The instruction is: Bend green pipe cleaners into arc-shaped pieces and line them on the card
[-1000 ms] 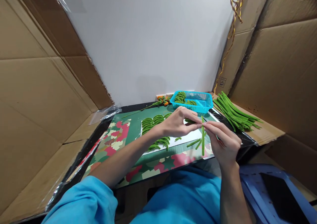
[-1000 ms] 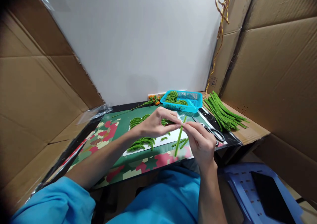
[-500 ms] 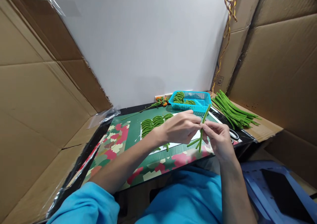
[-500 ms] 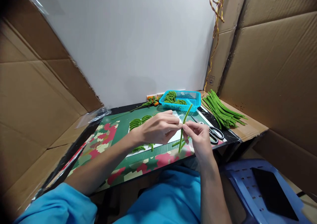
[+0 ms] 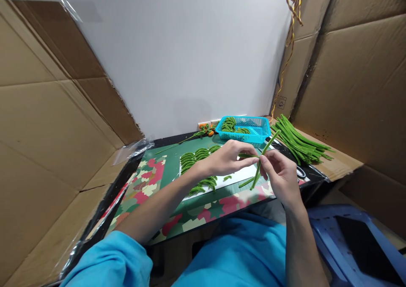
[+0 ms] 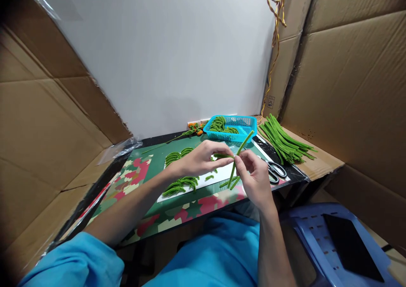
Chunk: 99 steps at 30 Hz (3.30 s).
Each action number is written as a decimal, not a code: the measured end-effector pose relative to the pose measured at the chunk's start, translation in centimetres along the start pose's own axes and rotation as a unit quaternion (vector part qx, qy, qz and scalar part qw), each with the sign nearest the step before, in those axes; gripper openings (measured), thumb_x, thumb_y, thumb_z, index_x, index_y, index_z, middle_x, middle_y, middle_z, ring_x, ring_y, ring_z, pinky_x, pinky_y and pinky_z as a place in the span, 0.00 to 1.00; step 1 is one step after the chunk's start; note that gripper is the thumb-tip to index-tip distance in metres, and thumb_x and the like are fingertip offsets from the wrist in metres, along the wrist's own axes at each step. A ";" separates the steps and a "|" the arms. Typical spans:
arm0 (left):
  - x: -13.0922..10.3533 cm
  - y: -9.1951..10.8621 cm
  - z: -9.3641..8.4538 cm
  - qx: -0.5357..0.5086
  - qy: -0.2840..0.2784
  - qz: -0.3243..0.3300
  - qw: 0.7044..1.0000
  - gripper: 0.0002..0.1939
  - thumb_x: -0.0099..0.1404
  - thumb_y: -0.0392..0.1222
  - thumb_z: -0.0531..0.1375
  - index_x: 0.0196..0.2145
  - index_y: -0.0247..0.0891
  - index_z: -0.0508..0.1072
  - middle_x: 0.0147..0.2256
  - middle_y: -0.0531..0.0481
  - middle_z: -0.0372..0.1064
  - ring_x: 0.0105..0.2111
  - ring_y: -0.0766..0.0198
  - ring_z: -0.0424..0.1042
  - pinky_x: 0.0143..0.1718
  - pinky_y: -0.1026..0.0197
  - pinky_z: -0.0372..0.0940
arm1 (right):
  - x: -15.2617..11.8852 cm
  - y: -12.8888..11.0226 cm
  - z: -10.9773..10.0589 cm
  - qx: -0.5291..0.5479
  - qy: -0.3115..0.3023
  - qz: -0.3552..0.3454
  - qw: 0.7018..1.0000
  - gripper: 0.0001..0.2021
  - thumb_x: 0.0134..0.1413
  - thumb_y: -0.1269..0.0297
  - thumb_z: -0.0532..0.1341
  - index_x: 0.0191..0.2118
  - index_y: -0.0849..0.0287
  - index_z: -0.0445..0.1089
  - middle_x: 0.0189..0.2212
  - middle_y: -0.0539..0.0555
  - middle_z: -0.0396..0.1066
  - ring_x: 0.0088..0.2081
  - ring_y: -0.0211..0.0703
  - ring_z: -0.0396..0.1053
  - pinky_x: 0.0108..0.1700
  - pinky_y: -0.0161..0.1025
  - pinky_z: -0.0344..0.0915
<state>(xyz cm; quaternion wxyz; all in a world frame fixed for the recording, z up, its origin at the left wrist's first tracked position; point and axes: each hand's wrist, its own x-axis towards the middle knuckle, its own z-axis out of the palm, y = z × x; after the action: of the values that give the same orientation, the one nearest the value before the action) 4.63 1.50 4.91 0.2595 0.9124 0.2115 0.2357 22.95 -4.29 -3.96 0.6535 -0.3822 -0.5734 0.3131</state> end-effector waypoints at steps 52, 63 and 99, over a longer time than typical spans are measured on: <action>0.7 -1.7 2.6 -0.258 0.192 -0.059 0.945 0.18 0.65 0.53 0.72 0.35 0.31 0.81 0.30 0.49 0.74 0.26 0.68 0.72 0.28 0.63 0.68 | 0.2 -0.3 0.7 0.082 -0.014 0.115 0.990 0.20 0.47 0.46 0.78 0.32 0.61 0.80 0.22 0.55 0.79 0.20 0.46 0.77 0.25 0.41 0.79; 0.6 -1.7 2.6 -0.163 0.043 -0.064 0.984 0.18 0.73 0.53 0.64 0.38 0.33 0.80 0.33 0.47 0.76 0.34 0.65 0.70 0.35 0.64 0.64 | 0.3 0.0 -0.7 -0.031 -0.044 0.065 0.996 0.15 0.52 0.50 0.76 0.31 0.59 0.84 0.22 0.55 0.79 0.23 0.46 0.76 0.27 0.38 0.72; 0.0 -1.8 3.2 -0.224 -0.003 -0.071 0.972 0.17 0.72 0.52 0.65 0.37 0.32 0.80 0.30 0.47 0.74 0.31 0.64 0.74 0.33 0.62 0.68 | -0.2 0.3 0.1 0.039 0.180 0.034 0.982 0.16 0.51 0.52 0.77 0.36 0.61 0.84 0.19 0.46 0.67 0.19 0.32 0.58 0.20 0.33 0.54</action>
<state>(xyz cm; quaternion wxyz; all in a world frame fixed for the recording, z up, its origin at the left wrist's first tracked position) 5.84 1.69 1.49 0.4739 0.8142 0.2171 0.2557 22.85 -4.28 -4.29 0.7494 -0.4260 -0.4201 0.2836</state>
